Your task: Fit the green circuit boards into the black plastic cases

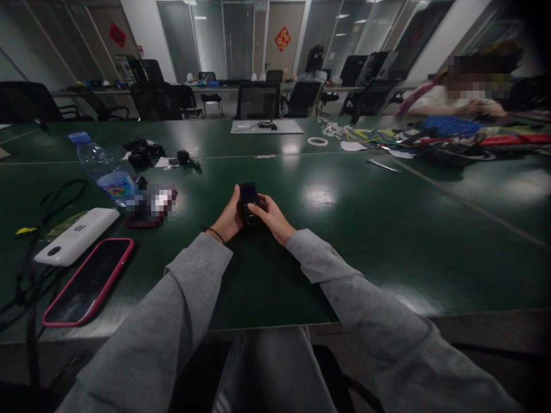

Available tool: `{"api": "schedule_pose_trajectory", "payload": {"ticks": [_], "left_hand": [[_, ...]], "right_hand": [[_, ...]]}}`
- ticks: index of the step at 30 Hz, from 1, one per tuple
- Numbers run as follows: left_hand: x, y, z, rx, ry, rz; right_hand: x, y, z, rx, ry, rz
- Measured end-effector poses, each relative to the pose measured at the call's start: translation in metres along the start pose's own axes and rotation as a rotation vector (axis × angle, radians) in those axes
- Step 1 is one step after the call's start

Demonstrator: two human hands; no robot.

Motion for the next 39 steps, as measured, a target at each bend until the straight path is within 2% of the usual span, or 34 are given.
{"api": "schedule_pose_trajectory", "payload": {"ticks": [6, 12, 19, 21, 23, 25, 27, 31, 39], "left_hand": [[-0.010, 0.004, 0.000, -0.047, -0.021, 0.064], [-0.012, 0.005, -0.001, -0.053, -0.033, 0.091], [-0.016, 0.008, 0.000, -0.053, -0.078, 0.121], [-0.015, 0.007, 0.000, -0.056, -0.087, 0.122], [-0.015, 0.007, 0.000, -0.045, -0.083, 0.143], [-0.014, 0.008, -0.001, 0.005, -0.055, 0.163], [-0.012, 0.008, 0.000, 0.076, -0.028, 0.159], [-0.009, 0.009, -0.002, 0.087, -0.057, 0.103], [-0.007, 0.005, 0.002, 0.009, -0.076, 0.072]], "right_hand": [[0.008, -0.005, -0.001, -0.204, -0.190, 0.023], [0.001, -0.006, -0.009, -0.387, -0.587, 0.082], [-0.007, -0.009, -0.024, -0.509, -0.541, 0.219], [-0.003, -0.014, -0.030, -0.588, -0.593, 0.186], [0.005, -0.019, -0.030, -0.647, -0.685, 0.090], [0.012, -0.023, -0.025, -0.671, -0.798, 0.011], [0.014, -0.023, -0.018, -0.659, -0.867, -0.014], [0.012, -0.020, -0.013, -0.626, -0.810, 0.003], [0.009, -0.025, -0.031, -0.659, -0.636, 0.104]]}}
Point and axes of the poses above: each hand's wrist, its own y-axis towards the middle knuckle, its own x-axis out of the palm, z = x × y, the point moved 5 cm from there along y, towards the middle knuckle, and after that the axes turned 9 degrees about z, right-handed, at the moved point
